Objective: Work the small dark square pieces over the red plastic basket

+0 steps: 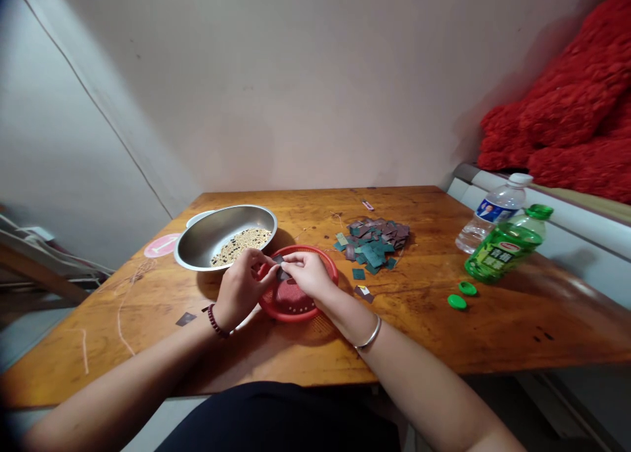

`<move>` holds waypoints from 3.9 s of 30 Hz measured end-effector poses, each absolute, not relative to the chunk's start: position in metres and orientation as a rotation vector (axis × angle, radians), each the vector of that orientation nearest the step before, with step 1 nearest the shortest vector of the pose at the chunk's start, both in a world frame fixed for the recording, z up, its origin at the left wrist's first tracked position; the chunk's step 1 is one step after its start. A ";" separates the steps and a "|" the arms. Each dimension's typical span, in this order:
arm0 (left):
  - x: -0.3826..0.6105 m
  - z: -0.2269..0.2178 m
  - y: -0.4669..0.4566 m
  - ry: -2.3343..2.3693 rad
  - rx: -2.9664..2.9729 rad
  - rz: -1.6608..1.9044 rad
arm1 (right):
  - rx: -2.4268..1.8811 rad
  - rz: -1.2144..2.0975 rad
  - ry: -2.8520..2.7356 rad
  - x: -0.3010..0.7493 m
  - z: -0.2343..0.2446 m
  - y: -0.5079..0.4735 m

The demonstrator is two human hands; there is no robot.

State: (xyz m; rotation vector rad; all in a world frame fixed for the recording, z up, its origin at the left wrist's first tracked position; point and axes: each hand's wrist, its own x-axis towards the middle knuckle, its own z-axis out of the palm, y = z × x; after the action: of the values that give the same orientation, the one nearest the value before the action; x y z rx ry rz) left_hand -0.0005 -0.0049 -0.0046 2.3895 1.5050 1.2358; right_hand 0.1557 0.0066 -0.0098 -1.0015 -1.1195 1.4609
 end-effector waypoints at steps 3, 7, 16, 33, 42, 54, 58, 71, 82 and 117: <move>0.000 -0.005 -0.005 1.503 2.386 1.233 | -1.020 1.456 -1.117 0.156 -0.009 0.006; 0.000 -0.004 -0.006 1.504 2.384 1.256 | -1.025 1.450 -1.136 0.156 -0.007 0.006; 0.000 0.000 -0.008 1.469 2.488 1.269 | -1.005 1.444 -1.137 0.156 -0.008 0.006; -0.001 -0.002 -0.006 1.497 2.392 1.310 | -1.026 1.479 -1.169 0.156 -0.007 0.006; -0.001 -0.002 -0.006 1.529 2.361 1.371 | -1.030 1.479 -1.195 0.157 -0.004 0.005; -0.001 -0.002 -0.005 1.501 2.333 1.378 | -1.003 1.465 -1.230 0.156 -0.010 0.006; -0.001 -0.001 -0.005 1.532 2.290 1.388 | -0.992 1.471 -1.236 0.156 -0.012 0.007; 0.000 -0.003 -0.005 1.501 2.318 1.345 | -0.958 1.467 -1.251 0.156 -0.013 0.008; 0.001 -0.003 -0.007 1.520 2.356 1.345 | -0.960 1.468 -1.236 0.155 -0.013 0.008; 0.002 -0.004 -0.008 1.514 2.352 1.314 | -0.967 1.460 -1.264 0.156 -0.012 0.006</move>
State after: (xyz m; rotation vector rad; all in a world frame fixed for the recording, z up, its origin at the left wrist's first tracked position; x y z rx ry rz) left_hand 0.0023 -0.0079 -0.0036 2.3522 1.5139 1.3143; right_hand 0.1556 0.0060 -0.0118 -0.9666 -1.2636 1.4596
